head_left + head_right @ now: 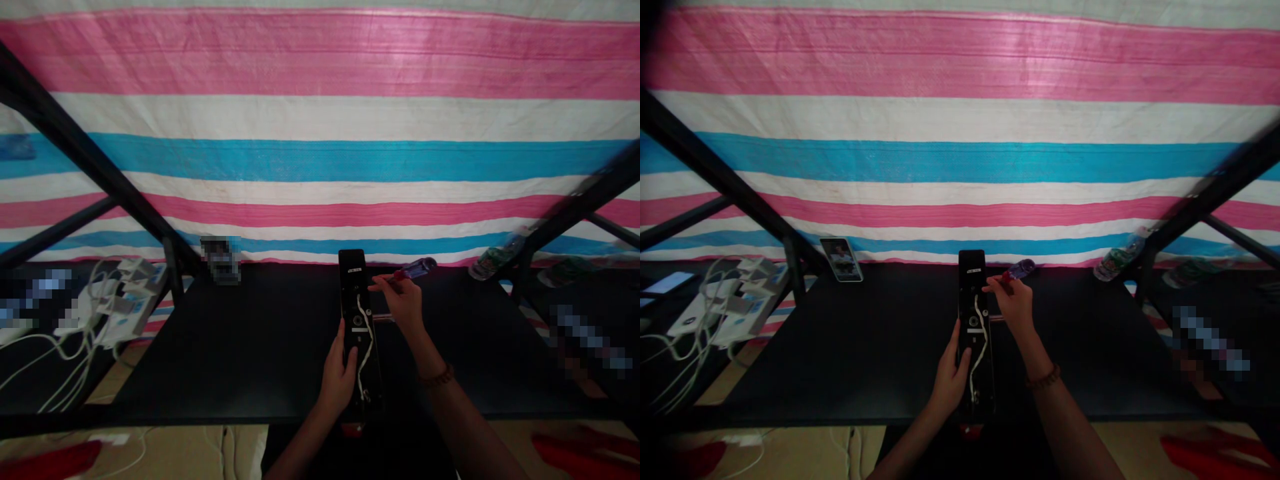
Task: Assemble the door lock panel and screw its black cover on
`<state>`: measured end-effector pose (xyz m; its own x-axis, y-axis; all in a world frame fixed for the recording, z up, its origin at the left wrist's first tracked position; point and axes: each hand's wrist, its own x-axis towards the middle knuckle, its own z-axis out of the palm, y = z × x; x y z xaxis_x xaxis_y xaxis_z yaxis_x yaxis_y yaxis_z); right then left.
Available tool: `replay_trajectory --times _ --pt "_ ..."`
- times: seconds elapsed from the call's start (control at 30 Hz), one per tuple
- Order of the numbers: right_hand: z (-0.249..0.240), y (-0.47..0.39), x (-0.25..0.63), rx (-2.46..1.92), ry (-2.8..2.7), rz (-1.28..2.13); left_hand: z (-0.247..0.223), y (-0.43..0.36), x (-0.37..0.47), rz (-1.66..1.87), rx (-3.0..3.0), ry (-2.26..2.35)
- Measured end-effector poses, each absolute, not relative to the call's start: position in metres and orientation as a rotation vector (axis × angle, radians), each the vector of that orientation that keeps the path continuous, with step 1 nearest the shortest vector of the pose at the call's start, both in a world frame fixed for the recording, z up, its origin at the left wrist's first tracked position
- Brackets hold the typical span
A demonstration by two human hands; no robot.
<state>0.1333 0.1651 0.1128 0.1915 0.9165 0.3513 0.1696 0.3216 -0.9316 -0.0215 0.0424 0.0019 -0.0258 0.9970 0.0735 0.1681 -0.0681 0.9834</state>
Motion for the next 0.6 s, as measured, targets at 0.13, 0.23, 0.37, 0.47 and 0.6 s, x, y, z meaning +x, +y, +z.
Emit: replay_trajectory --times 0.13,0.23,0.37,0.47,0.6 --pt "0.113 0.1638 0.1331 -1.058 -1.305 0.783 0.0007 0.0425 -0.0216 1.206 1.364 1.319" --pt "0.1125 0.1618 0.1322 -0.973 -1.356 0.83 -0.0001 0.0431 -0.022 1.19 1.374 1.327" --pt "0.109 0.1638 0.1298 -1.041 -1.317 0.802 -0.0009 0.0434 -0.0222 1.187 1.369 1.336" --pt "0.1074 0.1663 0.1284 -1.089 -1.245 0.805 -0.0003 0.0433 -0.022 1.193 1.36 1.34" --pt "0.1092 0.164 0.1288 -0.994 -1.262 0.881 0.0018 0.0436 -0.0215 1.186 1.357 1.34"
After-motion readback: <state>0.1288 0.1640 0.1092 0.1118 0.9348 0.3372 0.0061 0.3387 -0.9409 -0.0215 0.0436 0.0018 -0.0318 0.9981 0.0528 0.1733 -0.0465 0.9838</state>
